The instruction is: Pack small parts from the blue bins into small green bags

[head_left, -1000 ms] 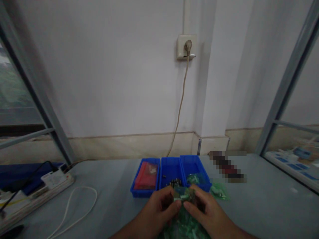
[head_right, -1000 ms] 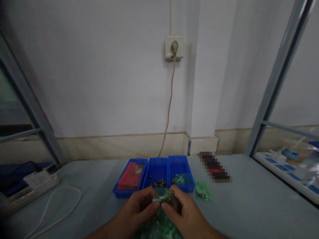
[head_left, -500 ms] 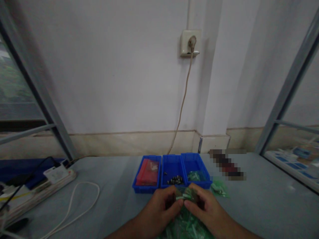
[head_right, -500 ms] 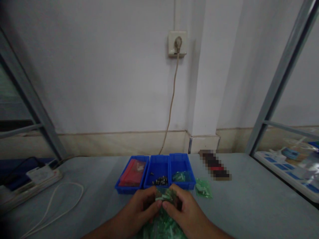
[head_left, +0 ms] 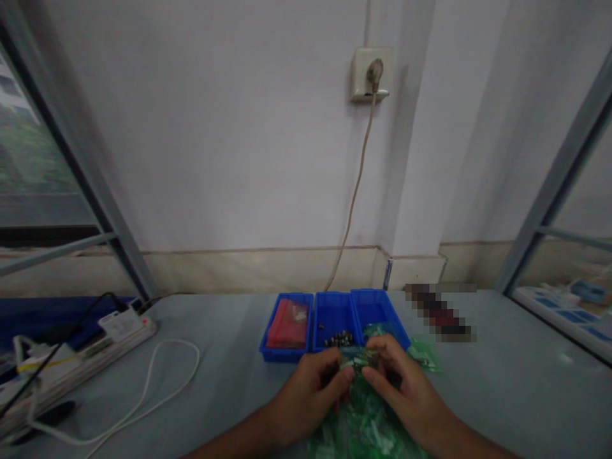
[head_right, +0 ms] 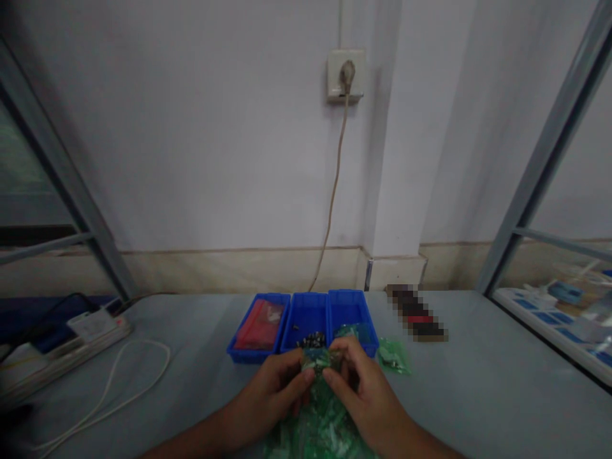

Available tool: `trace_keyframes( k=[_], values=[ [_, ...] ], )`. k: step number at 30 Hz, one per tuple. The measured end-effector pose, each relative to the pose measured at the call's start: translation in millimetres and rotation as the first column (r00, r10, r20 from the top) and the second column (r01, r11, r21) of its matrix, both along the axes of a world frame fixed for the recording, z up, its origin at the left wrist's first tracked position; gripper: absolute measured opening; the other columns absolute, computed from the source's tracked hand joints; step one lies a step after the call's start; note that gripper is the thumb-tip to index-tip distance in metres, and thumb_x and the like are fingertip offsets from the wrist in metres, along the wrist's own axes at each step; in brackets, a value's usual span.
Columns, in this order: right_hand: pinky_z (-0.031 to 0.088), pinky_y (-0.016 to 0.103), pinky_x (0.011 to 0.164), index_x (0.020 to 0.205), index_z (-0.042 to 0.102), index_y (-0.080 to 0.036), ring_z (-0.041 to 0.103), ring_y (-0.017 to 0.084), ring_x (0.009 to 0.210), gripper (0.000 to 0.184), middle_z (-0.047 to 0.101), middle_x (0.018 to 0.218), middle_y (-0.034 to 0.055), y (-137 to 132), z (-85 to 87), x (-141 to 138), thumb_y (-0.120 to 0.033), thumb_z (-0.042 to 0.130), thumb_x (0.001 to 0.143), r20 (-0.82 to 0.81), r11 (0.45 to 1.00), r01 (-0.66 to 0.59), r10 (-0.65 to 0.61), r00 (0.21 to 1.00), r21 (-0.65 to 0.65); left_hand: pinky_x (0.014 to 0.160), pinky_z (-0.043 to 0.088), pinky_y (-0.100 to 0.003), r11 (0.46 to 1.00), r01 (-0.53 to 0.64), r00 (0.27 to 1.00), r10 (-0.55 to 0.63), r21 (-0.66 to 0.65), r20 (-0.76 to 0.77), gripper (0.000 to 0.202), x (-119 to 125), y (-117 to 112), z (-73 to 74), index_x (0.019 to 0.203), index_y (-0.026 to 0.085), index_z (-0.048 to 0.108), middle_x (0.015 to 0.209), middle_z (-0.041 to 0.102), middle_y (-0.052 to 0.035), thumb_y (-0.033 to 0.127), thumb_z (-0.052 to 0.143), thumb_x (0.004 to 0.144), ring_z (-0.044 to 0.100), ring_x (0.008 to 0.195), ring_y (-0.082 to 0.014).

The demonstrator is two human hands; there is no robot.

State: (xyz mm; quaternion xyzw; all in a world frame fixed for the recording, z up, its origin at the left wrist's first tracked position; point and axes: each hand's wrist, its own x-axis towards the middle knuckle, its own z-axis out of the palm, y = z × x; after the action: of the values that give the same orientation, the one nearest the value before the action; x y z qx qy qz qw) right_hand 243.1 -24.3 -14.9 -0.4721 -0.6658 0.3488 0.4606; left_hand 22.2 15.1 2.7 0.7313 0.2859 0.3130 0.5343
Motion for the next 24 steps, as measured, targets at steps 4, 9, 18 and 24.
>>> trace_keyframes(
  k=[4,9,18,24],
  values=[
    [0.046,0.031,0.069,0.125,0.049,-0.028,0.055,0.02,0.072,0.03,0.055,0.082,-0.005,0.2,-2.9,-0.5,-0.049,0.061,0.107,-0.053,1.0,0.007,-0.006,0.999,0.018,0.059,0.039,-0.022,1.0,0.021,1.0,-0.021,0.004,-0.001,0.049,-0.4,1.5,-3.1,0.09,0.015,0.063,0.075,0.059,0.0012,0.06,0.057,0.108,0.053,0.063,-0.0113],
    [0.046,0.03,0.068,0.118,0.053,-0.028,0.057,0.02,0.072,0.022,0.058,0.082,-0.004,-2.3,-1.7,0.8,-0.047,0.059,0.108,-0.005,0.997,0.028,-0.027,1.0,0.068,0.058,0.039,-0.021,1.0,-0.005,0.999,0.005,0.005,-0.032,0.049,-0.3,3.5,-7.2,0.088,0.016,0.061,0.074,0.061,0.001,0.059,0.056,0.109,0.053,0.061,-0.0111],
    [0.054,0.036,0.09,0.119,0.07,-0.027,0.07,0.025,0.099,0.023,0.075,0.108,0.0052,-0.7,3.3,8.3,-0.032,0.05,0.108,0.1,0.984,0.049,-0.066,0.993,0.172,0.053,0.04,-0.019,0.999,-0.009,0.999,0.011,-0.036,0.034,0.032,3.1,-4.0,1.5,0.11,0.019,0.054,0.077,0.062,0.003,0.051,0.055,0.109,0.054,0.057,-0.0101],
    [0.055,0.031,0.075,0.116,0.075,-0.027,0.068,0.023,0.081,0.02,0.074,0.094,0.0024,1.8,2.0,6.1,-0.033,0.063,0.102,0.111,0.989,0.059,-0.074,0.991,0.138,0.052,0.04,-0.018,0.999,0.0,0.994,0.004,-0.041,0.108,0.03,1.3,-3.4,-4.9,0.131,0.019,0.052,0.08,0.062,0.0022,0.04,0.057,0.109,0.053,0.057,-0.0094]
  ],
)
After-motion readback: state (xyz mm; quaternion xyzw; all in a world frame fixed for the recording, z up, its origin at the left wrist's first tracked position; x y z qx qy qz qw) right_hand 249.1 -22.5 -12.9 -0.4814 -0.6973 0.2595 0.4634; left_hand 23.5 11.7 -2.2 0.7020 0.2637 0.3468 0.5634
